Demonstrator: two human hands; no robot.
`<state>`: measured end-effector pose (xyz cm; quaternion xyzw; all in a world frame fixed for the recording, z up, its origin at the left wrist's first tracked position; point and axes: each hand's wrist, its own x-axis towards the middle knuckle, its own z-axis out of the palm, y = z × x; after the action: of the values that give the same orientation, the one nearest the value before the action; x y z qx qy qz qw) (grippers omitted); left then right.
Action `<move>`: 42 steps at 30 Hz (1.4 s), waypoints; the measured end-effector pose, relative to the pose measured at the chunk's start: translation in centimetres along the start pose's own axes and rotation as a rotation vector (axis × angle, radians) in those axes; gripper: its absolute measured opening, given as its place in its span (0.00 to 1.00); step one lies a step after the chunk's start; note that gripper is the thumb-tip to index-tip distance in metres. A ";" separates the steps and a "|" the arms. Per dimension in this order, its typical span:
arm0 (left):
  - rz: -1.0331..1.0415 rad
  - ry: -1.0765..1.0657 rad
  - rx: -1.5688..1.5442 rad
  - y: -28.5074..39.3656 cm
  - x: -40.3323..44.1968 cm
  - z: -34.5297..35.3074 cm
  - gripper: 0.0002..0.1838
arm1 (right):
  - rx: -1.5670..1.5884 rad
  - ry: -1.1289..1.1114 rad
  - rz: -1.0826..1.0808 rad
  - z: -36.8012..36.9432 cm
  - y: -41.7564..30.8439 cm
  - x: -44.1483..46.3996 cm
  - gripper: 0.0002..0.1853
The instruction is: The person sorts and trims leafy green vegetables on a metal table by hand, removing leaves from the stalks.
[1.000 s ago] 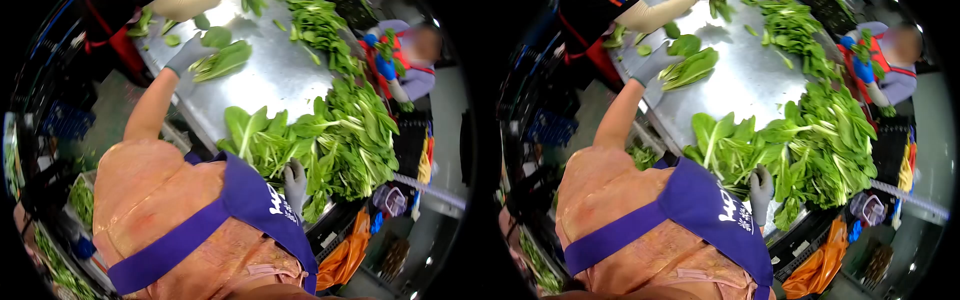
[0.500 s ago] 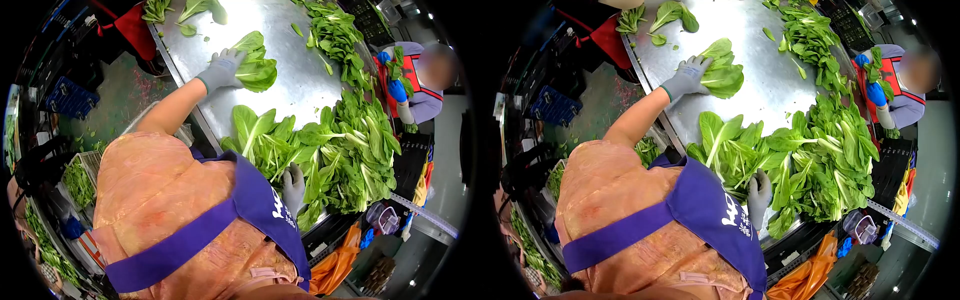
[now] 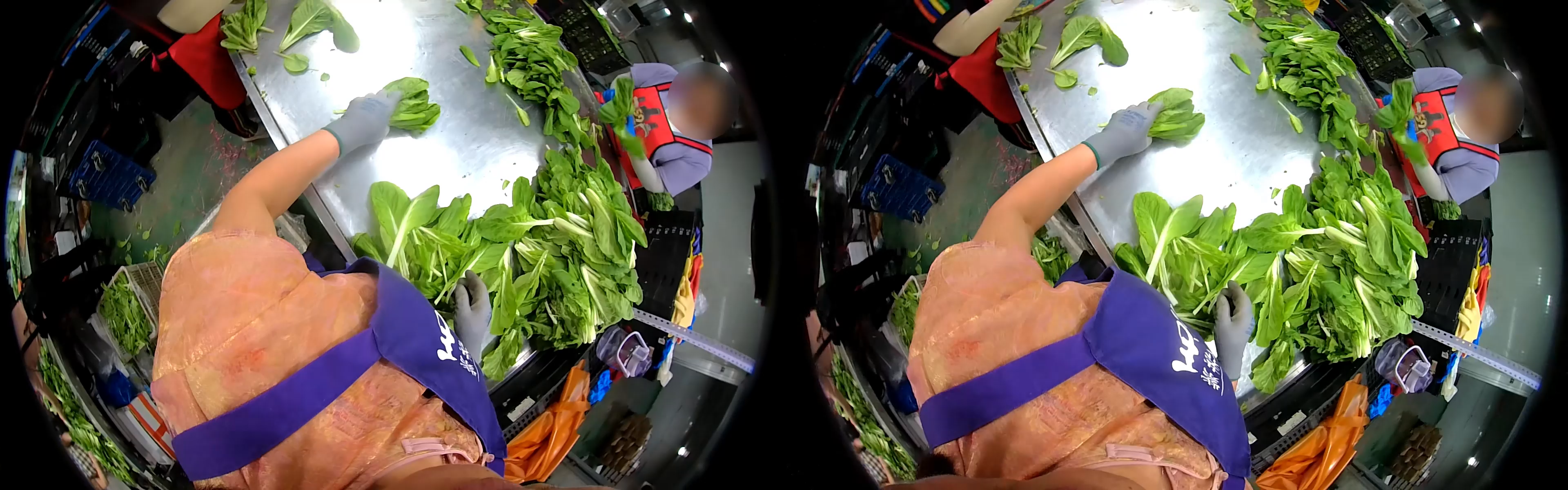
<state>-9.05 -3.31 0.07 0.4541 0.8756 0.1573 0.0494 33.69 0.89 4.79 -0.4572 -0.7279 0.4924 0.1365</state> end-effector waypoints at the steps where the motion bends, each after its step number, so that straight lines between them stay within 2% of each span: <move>1: 0.005 0.030 0.011 -0.1 0.5 -0.4 0.35 | -0.005 0.003 -0.001 0.0 0.0 -0.2 0.21; 3: 0.003 0.085 0.034 -1.2 1.8 -1.2 0.33 | -0.002 -0.005 0.005 -0.1 0.5 -0.1 0.22; 5: 0.029 0.246 -0.052 -2.1 3.6 -2.5 0.30 | 0.016 -0.014 0.002 -0.1 1.3 0.1 0.22; 7: 0.031 0.281 -0.047 -3.4 6.0 -3.5 0.32 | 0.008 -0.022 -0.001 0.0 1.3 0.4 0.22; 11: -0.092 0.033 0.103 -5.7 8.3 -3.0 0.42 | 0.007 -0.043 0.002 -0.1 1.1 1.0 0.22; 13: -0.119 -0.094 0.132 -5.9 8.1 -3.0 0.49 | 0.001 0.023 -0.053 0.2 1.2 0.9 0.20; 14: -0.084 -0.077 0.114 -6.0 8.0 -3.2 0.53 | 0.001 0.060 -0.079 0.4 1.4 1.0 0.18; 17: -0.049 0.130 -0.070 -7.9 7.9 -3.8 0.54 | 0.004 0.056 -0.103 0.4 2.1 0.9 0.18; 18: -0.059 0.258 -0.267 -9.7 7.9 -3.5 0.51 | -0.003 0.052 -0.083 0.4 1.7 0.8 0.18; 20: -0.202 0.279 -0.335 -11.0 6.4 -7.0 0.47 | -0.005 0.057 -0.090 0.5 1.7 0.9 0.19; 22: -0.433 0.376 -0.155 -16.0 6.4 -4.4 0.36 | -0.016 0.059 -0.105 0.7 1.4 1.0 0.19; 25: -0.445 0.152 0.171 -17.0 3.0 -3.5 0.33 | -0.010 0.042 -0.037 0.8 0.3 1.1 0.19; 28: -0.251 0.240 0.232 -15.8 0.6 -3.6 0.29 | -0.032 0.042 -0.097 0.7 1.0 1.2 0.19; 31: -0.242 0.129 0.067 -14.5 0.1 -4.4 0.22 | -0.055 0.049 -0.101 0.7 0.7 0.9 0.19; 34: -0.249 0.171 0.079 -16.4 1.7 -1.8 0.19 | -0.134 0.081 -0.187 0.7 2.3 1.4 0.18; 36: -0.129 0.325 0.070 -16.6 1.8 -0.6 0.17 | -0.188 0.109 -0.224 0.6 1.8 1.2 0.17; 37: -0.076 0.310 0.083 -18.8 2.7 0.8 0.17 | -0.220 0.116 -0.231 0.3 1.1 1.1 0.17; 38: -0.122 0.172 0.103 -16.2 1.8 -1.7 0.18 | -0.232 0.137 -0.248 0.1 1.0 1.1 0.16; 39: -0.085 0.192 0.107 -16.8 1.6 -1.1 0.18 | -0.252 0.157 -0.262 -0.3 0.9 0.9 0.15; 40: -0.100 0.107 0.086 -16.8 1.4 -0.7 0.14 | -0.214 0.199 -0.232 -0.7 0.3 0.2 0.15; 42: 0.001 0.043 0.017 -13.9 -0.6 -1.0 0.08 | -0.125 0.296 -0.193 -1.7 0.5 -0.6 0.14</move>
<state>-19.77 -11.48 -3.47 0.4517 0.8774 0.1596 0.0264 35.37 1.43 5.37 -0.4603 -0.7696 0.3581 0.2600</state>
